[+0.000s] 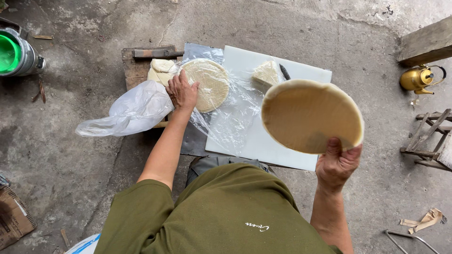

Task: The person peels individual tortillas from a stack, folds them, and places pieces of white food into them by hand.

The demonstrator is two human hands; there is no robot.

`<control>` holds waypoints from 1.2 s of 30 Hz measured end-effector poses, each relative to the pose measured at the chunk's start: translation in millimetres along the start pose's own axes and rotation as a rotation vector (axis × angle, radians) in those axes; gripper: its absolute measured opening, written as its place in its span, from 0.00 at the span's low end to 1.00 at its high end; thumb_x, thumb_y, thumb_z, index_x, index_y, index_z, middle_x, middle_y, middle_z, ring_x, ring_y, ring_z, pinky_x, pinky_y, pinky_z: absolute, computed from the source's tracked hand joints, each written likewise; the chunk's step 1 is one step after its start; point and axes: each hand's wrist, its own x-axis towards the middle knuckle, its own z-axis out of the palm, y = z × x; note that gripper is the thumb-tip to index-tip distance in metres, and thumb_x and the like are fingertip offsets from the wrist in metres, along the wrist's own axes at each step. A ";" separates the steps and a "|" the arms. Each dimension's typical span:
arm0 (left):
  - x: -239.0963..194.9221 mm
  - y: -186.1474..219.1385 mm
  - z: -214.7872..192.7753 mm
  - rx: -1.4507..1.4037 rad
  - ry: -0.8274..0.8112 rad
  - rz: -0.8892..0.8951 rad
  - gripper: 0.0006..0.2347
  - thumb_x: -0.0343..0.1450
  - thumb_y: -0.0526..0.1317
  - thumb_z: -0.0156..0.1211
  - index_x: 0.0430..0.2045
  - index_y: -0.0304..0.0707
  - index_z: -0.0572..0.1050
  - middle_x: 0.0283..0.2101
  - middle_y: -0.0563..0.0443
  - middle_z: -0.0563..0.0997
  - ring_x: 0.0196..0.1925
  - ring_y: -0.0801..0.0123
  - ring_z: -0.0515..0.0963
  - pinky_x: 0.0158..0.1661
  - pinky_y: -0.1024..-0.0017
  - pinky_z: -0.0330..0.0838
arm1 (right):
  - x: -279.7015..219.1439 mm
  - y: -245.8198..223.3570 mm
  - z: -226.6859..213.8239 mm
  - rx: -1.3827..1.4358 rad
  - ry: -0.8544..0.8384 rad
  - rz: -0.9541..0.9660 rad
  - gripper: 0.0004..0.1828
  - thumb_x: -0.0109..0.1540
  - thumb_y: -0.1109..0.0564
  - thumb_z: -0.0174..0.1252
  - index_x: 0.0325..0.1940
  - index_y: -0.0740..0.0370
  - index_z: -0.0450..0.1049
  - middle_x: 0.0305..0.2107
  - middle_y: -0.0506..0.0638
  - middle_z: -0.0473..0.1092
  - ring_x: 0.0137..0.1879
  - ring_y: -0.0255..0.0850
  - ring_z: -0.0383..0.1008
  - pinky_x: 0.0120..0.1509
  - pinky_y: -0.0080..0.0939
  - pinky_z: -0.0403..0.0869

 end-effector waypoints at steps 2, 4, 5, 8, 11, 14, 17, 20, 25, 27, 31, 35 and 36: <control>-2.8 0.8 1.2 0.033 -0.102 -0.022 0.20 0.75 0.55 0.60 0.59 0.49 0.73 0.56 0.53 0.74 0.63 0.60 0.70 0.63 0.55 0.62 | 4.8 22.4 8.0 0.048 -0.096 0.066 0.08 0.79 0.58 0.55 0.60 0.62 0.69 0.45 0.50 0.75 0.54 0.36 0.76 0.61 0.34 0.77; -17.1 3.6 -2.1 -0.014 -0.076 -0.008 0.26 0.75 0.61 0.59 0.61 0.45 0.70 0.61 0.46 0.71 0.68 0.54 0.67 0.66 0.51 0.61 | -0.9 38.7 16.6 -0.090 -0.196 0.213 0.10 0.75 0.53 0.54 0.57 0.61 0.69 0.42 0.49 0.76 0.48 0.37 0.77 0.53 0.35 0.79; -27.5 7.9 -4.9 -0.037 -0.059 -0.003 0.29 0.75 0.64 0.59 0.62 0.43 0.69 0.63 0.42 0.69 0.70 0.51 0.65 0.68 0.49 0.60 | -1.8 46.3 19.5 -0.201 -0.244 0.231 0.11 0.74 0.53 0.55 0.56 0.61 0.70 0.41 0.49 0.76 0.47 0.36 0.75 0.52 0.35 0.77; -67.0 21.6 -14.3 -0.010 0.021 0.265 0.46 0.60 0.69 0.64 0.65 0.32 0.63 0.70 0.27 0.55 0.72 0.37 0.50 0.63 0.35 0.45 | -2.1 62.0 26.9 -0.442 -0.363 0.246 0.12 0.72 0.53 0.58 0.55 0.62 0.72 0.39 0.48 0.75 0.45 0.35 0.72 0.51 0.35 0.73; -116.5 17.5 -18.9 -0.025 -0.004 0.416 0.36 0.60 0.62 0.65 0.60 0.44 0.70 0.72 0.31 0.58 0.73 0.33 0.52 0.62 0.33 0.44 | 1.9 71.6 33.0 -0.495 -0.409 0.251 0.14 0.70 0.53 0.58 0.56 0.61 0.72 0.39 0.46 0.76 0.45 0.34 0.73 0.51 0.35 0.73; -127.5 1.9 -9.0 -0.133 0.179 0.464 0.17 0.72 0.43 0.61 0.55 0.44 0.74 0.65 0.43 0.74 0.67 0.50 0.71 0.65 0.51 0.65 | 6.2 81.4 34.3 -0.500 -0.429 0.333 0.15 0.69 0.53 0.58 0.57 0.61 0.72 0.38 0.47 0.76 0.44 0.33 0.74 0.49 0.35 0.73; -135.7 -13.3 -3.0 -0.290 0.239 0.388 0.12 0.74 0.32 0.56 0.53 0.41 0.75 0.55 0.47 0.81 0.54 0.58 0.80 0.54 0.63 0.77 | 6.0 90.2 34.6 -0.421 -0.493 0.393 0.14 0.69 0.54 0.58 0.57 0.62 0.73 0.38 0.50 0.76 0.45 0.35 0.72 0.50 0.37 0.73; -146.9 -21.0 -17.4 -0.725 0.091 0.057 0.11 0.76 0.32 0.55 0.51 0.42 0.77 0.40 0.49 0.82 0.35 0.67 0.77 0.36 0.70 0.73 | 17.1 100.1 46.0 -0.480 -0.588 0.374 0.14 0.68 0.55 0.58 0.56 0.62 0.73 0.38 0.52 0.77 0.44 0.38 0.74 0.49 0.38 0.73; -201.9 -44.9 -78.2 -1.329 -0.865 -0.103 0.13 0.73 0.32 0.52 0.47 0.42 0.82 0.35 0.53 0.85 0.27 0.78 0.74 0.29 0.77 0.71 | 33.7 104.4 68.7 -0.730 -0.728 0.242 0.13 0.67 0.56 0.57 0.54 0.61 0.73 0.34 0.60 0.77 0.40 0.53 0.80 0.43 0.47 0.75; -216.0 -43.6 -95.3 -1.246 -1.043 0.043 0.10 0.73 0.35 0.57 0.45 0.39 0.83 0.40 0.51 0.82 0.36 0.75 0.76 0.38 0.74 0.74 | 39.3 107.9 78.8 -0.806 -0.752 0.213 0.13 0.67 0.55 0.57 0.53 0.61 0.72 0.33 0.63 0.77 0.40 0.59 0.79 0.42 0.53 0.75; -219.9 -41.8 -115.2 -0.975 -0.620 0.681 0.04 0.69 0.34 0.68 0.32 0.35 0.79 0.60 0.32 0.69 0.62 0.47 0.65 0.55 0.61 0.64 | 43.4 122.7 91.7 -1.162 -0.828 0.140 0.14 0.69 0.50 0.54 0.55 0.59 0.70 0.34 0.63 0.77 0.42 0.62 0.78 0.47 0.60 0.74; -221.9 -36.7 -118.1 -1.311 -1.290 0.122 0.09 0.74 0.38 0.61 0.46 0.38 0.76 0.46 0.57 0.78 0.50 0.76 0.73 0.56 0.74 0.69 | 40.9 140.9 101.5 -1.332 -0.782 0.123 0.22 0.67 0.46 0.54 0.59 0.62 0.68 0.43 0.61 0.76 0.44 0.62 0.79 0.47 0.61 0.76; -221.7 -38.0 -117.2 -1.233 -1.207 0.168 0.09 0.73 0.37 0.62 0.44 0.37 0.75 0.45 0.55 0.78 0.49 0.75 0.73 0.54 0.73 0.70 | 41.1 143.2 102.7 -1.349 -0.776 0.130 0.23 0.67 0.45 0.54 0.60 0.62 0.68 0.44 0.61 0.76 0.45 0.62 0.79 0.48 0.60 0.76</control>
